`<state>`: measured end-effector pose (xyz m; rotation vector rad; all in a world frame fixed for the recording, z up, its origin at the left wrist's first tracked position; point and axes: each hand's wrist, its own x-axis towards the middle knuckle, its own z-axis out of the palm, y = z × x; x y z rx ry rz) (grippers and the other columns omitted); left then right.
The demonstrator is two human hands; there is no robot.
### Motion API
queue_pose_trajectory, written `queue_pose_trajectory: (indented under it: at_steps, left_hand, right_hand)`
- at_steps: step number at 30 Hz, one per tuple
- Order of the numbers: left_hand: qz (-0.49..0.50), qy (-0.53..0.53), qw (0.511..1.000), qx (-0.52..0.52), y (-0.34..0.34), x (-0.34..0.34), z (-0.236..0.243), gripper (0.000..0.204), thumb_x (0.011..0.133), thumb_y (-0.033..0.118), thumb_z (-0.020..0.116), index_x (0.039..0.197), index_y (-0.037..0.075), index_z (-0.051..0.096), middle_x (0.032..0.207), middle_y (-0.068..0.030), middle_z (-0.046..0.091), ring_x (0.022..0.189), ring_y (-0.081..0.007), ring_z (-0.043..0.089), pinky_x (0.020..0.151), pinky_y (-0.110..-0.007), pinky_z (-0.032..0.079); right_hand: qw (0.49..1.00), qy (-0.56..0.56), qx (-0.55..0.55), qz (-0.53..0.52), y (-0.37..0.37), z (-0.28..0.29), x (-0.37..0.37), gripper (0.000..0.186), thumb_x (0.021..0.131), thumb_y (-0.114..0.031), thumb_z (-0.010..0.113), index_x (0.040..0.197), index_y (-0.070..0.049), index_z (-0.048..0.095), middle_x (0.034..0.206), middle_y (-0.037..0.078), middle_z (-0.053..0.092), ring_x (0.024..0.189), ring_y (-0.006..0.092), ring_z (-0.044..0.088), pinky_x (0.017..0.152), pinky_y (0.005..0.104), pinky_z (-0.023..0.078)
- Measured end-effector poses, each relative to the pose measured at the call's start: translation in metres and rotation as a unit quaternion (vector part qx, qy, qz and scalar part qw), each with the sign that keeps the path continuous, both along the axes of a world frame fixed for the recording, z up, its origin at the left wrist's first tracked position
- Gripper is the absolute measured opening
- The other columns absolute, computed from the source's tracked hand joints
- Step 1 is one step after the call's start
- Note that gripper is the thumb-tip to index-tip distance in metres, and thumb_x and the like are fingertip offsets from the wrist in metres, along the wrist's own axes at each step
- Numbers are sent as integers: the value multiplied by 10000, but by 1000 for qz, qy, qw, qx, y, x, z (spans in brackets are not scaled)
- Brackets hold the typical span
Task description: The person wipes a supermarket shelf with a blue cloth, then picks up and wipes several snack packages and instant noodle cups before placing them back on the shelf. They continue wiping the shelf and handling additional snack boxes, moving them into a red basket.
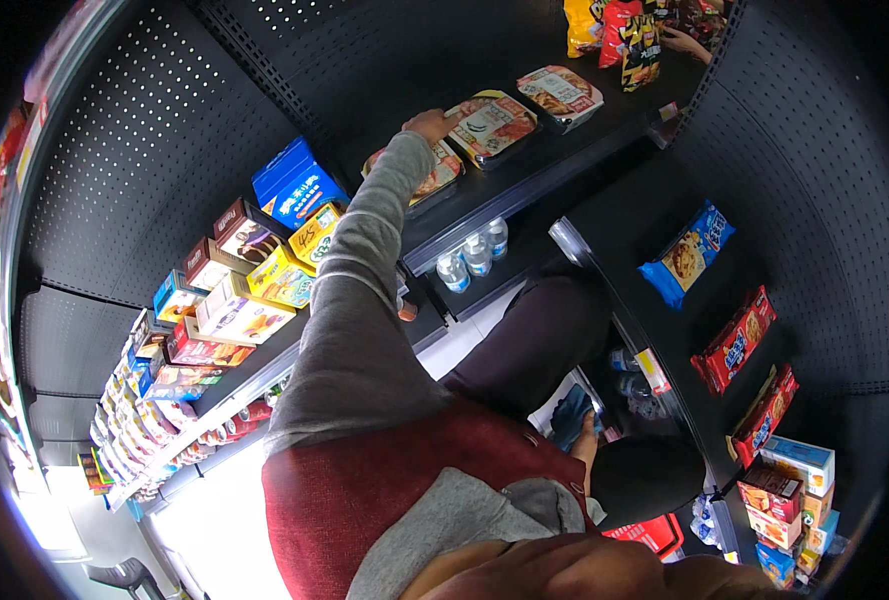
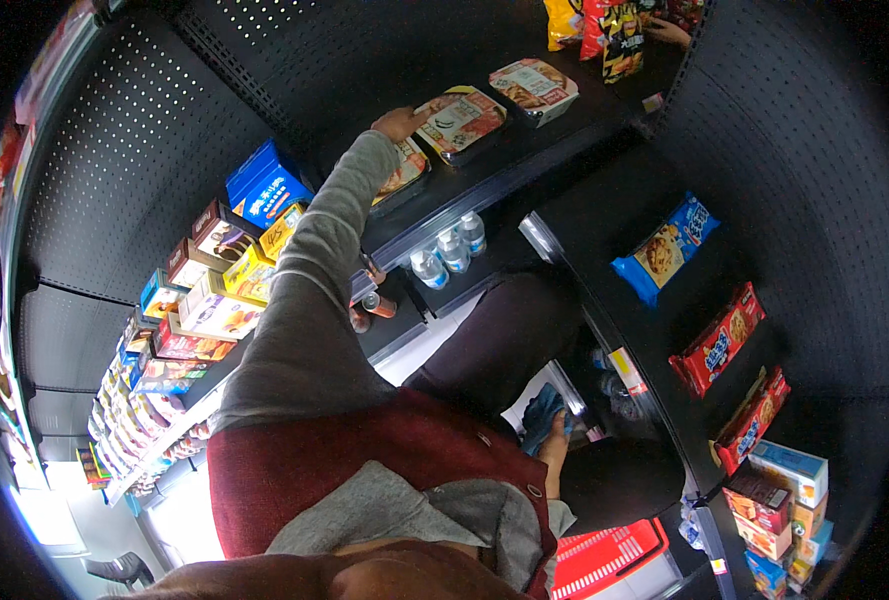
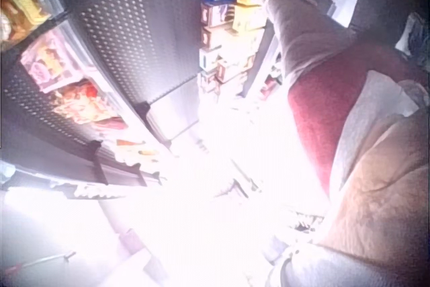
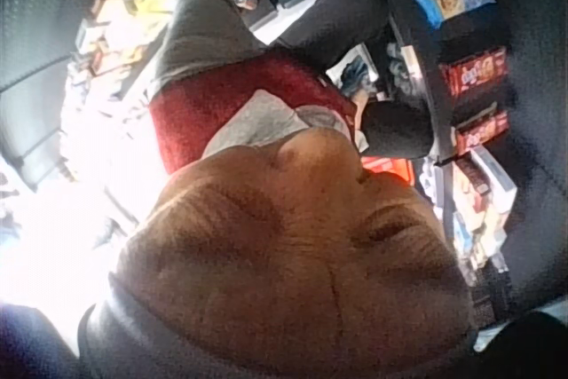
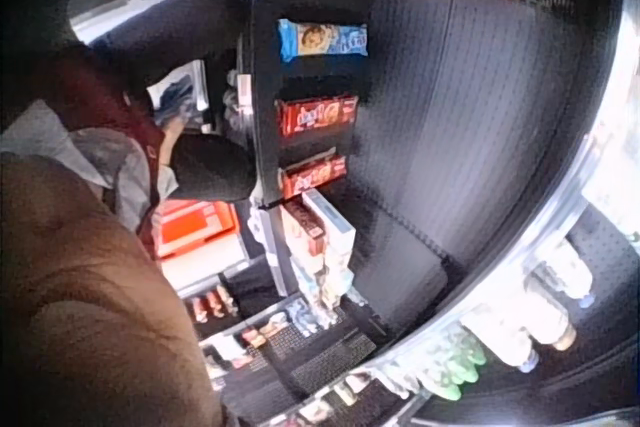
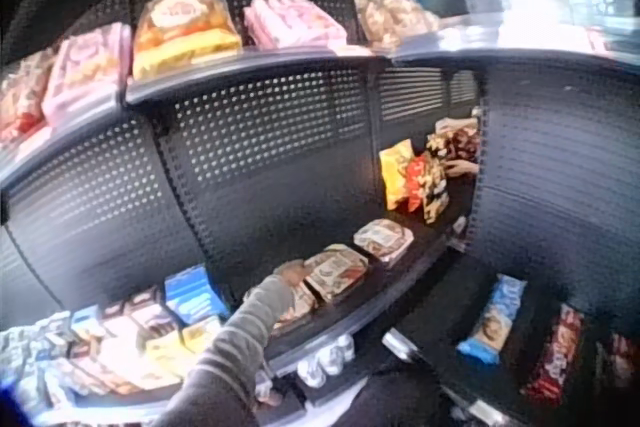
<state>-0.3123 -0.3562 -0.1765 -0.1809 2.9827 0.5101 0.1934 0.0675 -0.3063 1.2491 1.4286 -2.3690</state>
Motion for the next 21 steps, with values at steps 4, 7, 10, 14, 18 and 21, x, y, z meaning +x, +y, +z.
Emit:
queue_pose_trajectory:
  at_steps: [4,7,10,14,18,21]
  left_hand:
    - [23,46,998,-48,11,13,3,747,969,686,386,1247,63,688,1236,-189,692,1171,-350,648,1013,-457,475]
    - [36,66,995,-58,15,17,3,709,966,672,419,1203,71,712,1180,-187,716,1124,-350,671,970,-457,499]
    - [39,82,995,-45,14,18,2,667,966,645,463,1174,68,725,1147,-190,725,1093,-355,683,949,-461,510]
    - [35,70,997,-24,11,13,3,646,973,607,493,1151,31,726,1129,-206,726,1077,-359,687,944,-468,511]
    - [39,48,998,-16,10,3,4,615,965,561,537,1150,6,723,1147,-217,718,1102,-354,682,952,-469,510]
    - [46,20,999,18,7,-1,3,588,945,546,569,1158,21,728,1162,-200,721,1126,-351,678,970,-471,506]
  right_hand:
    - [1000,11,-29,-2,9,-25,5,551,1007,-450,608,1366,-34,569,1240,127,670,1076,268,660,952,397,521]
    - [997,40,-72,1,14,-47,7,569,997,-447,624,1379,-30,558,1245,136,667,1089,275,660,960,403,522]
    - [997,28,-65,-16,15,-57,9,594,985,-444,644,1394,-25,544,1250,147,665,1101,284,659,969,410,521]
    - [995,56,-82,-25,12,-51,8,609,978,-440,658,1402,-21,535,1263,155,657,1116,291,656,983,420,518]
    - [999,32,-10,-38,8,-43,6,600,985,-428,653,1407,-20,531,1267,151,656,1120,293,656,986,423,519]
    - [996,82,-32,-29,5,-39,4,631,990,-494,609,1368,10,565,1234,152,676,1108,276,657,989,380,503]
